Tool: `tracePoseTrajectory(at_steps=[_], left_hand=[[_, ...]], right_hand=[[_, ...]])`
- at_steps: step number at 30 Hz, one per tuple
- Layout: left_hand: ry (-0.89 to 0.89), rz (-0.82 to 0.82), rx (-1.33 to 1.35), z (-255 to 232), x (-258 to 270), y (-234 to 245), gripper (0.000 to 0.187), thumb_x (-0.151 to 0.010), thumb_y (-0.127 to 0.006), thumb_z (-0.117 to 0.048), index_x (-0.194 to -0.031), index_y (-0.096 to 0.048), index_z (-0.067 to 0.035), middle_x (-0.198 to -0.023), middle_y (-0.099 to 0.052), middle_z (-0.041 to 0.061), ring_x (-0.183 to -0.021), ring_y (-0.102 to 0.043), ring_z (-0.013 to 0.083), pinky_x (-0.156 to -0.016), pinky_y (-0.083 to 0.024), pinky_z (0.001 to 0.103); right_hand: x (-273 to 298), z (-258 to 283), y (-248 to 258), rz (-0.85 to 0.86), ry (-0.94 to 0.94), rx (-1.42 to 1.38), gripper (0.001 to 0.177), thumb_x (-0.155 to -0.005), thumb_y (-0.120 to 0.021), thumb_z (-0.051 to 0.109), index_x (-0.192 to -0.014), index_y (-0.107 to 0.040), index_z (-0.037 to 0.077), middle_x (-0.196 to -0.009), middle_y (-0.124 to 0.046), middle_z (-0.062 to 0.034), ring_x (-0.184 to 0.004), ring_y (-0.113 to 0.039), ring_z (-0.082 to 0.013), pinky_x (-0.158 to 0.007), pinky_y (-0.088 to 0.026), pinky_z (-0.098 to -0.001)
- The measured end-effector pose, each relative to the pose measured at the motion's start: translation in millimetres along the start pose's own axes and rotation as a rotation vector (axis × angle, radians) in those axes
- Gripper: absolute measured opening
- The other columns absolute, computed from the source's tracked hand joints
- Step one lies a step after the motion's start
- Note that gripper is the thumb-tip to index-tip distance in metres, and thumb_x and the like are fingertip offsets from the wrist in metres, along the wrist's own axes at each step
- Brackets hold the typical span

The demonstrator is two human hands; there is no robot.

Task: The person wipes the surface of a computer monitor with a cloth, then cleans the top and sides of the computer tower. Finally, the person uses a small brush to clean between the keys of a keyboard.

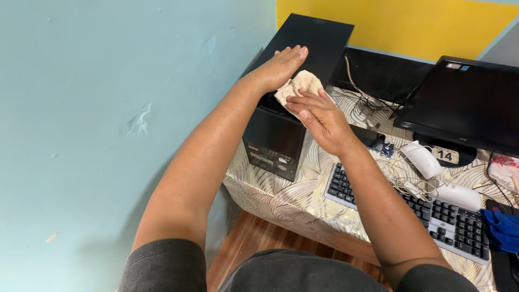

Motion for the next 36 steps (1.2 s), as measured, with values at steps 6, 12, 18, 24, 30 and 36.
tracePoseTrajectory(at_steps=[6, 12, 18, 24, 30, 36], left_hand=[[0.044, -0.064, 0.192, -6, 40, 13, 0.086, -0.098, -0.019, -0.072, -0.16, -0.035, -0.013, -0.17, -0.02, 0.013, -0.158, -0.003, 0.0311, -0.127, -0.004, 0.044], [0.146, -0.174, 0.212, -10, 86, 35, 0.086, -0.096, -0.024, -0.073, -0.158, -0.037, -0.015, -0.169, -0.022, 0.012, -0.159, -0.006, 0.0291, -0.123, -0.004, 0.047], [0.046, -0.264, 0.322, -21, 121, 58, 0.082, -0.098, -0.027, -0.07, -0.155, -0.046, -0.015, -0.166, -0.033, 0.013, -0.157, -0.016, 0.0315, -0.126, -0.017, 0.041], [0.098, -0.317, 0.372, -1, 132, 61, 0.081, -0.1, -0.027, -0.069, -0.154, -0.045, -0.011, -0.163, -0.04, 0.013, -0.157, -0.018, 0.0332, -0.124, -0.019, 0.043], [0.098, -0.379, 0.414, 29, 135, 58, 0.081, -0.1, -0.027, -0.068, -0.152, -0.049, -0.011, -0.163, -0.041, 0.012, -0.157, -0.02, 0.0332, -0.125, -0.021, 0.042], [0.213, -0.404, 0.388, 56, 149, 51, 0.081, -0.098, -0.025, -0.07, -0.152, -0.049, -0.013, -0.162, -0.04, 0.011, -0.155, -0.022, 0.032, -0.123, -0.022, 0.04]], right_hand=[[-17, 44, -30, 0.159, 0.04, 0.268, 0.039, -0.097, -0.06, 0.018, -0.134, -0.066, 0.011, -0.145, -0.06, -0.0084, -0.146, -0.045, -0.0312, -0.122, -0.028, -0.0505], [-49, 56, -77, 0.197, 0.16, 0.512, 0.049, -0.089, -0.066, 0.005, -0.138, -0.063, 0.009, -0.149, -0.055, -0.0091, -0.145, -0.044, -0.0348, -0.121, -0.03, -0.0527], [-37, 54, -46, 0.124, -0.001, 0.344, 0.061, -0.077, -0.066, -0.008, -0.135, -0.064, 0.008, -0.144, -0.06, -0.0119, -0.129, -0.056, -0.0349, -0.11, -0.047, -0.0422], [-47, 60, -57, 0.1, 0.164, 0.466, 0.059, -0.076, -0.069, -0.006, -0.133, -0.065, 0.007, -0.143, -0.06, -0.0134, -0.136, -0.053, -0.0341, -0.113, -0.044, -0.0437], [-56, 67, -102, 0.117, 0.293, 0.908, 0.057, -0.087, -0.061, 0.005, -0.144, -0.061, 0.009, -0.155, -0.053, -0.0088, -0.149, -0.043, -0.0256, -0.122, -0.035, -0.0461], [-34, 83, -110, 0.152, 0.495, 1.168, 0.059, -0.091, -0.054, 0.017, -0.149, -0.059, 0.005, -0.158, -0.051, -0.0061, -0.151, -0.039, -0.021, -0.122, -0.03, -0.0492]])
Point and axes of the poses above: each hand's wrist, its own x-axis away from the middle knuckle, its own y-axis out of the back of the hand, z = x × y, the point moved 8 cm from there along -x, towards the middle knuckle
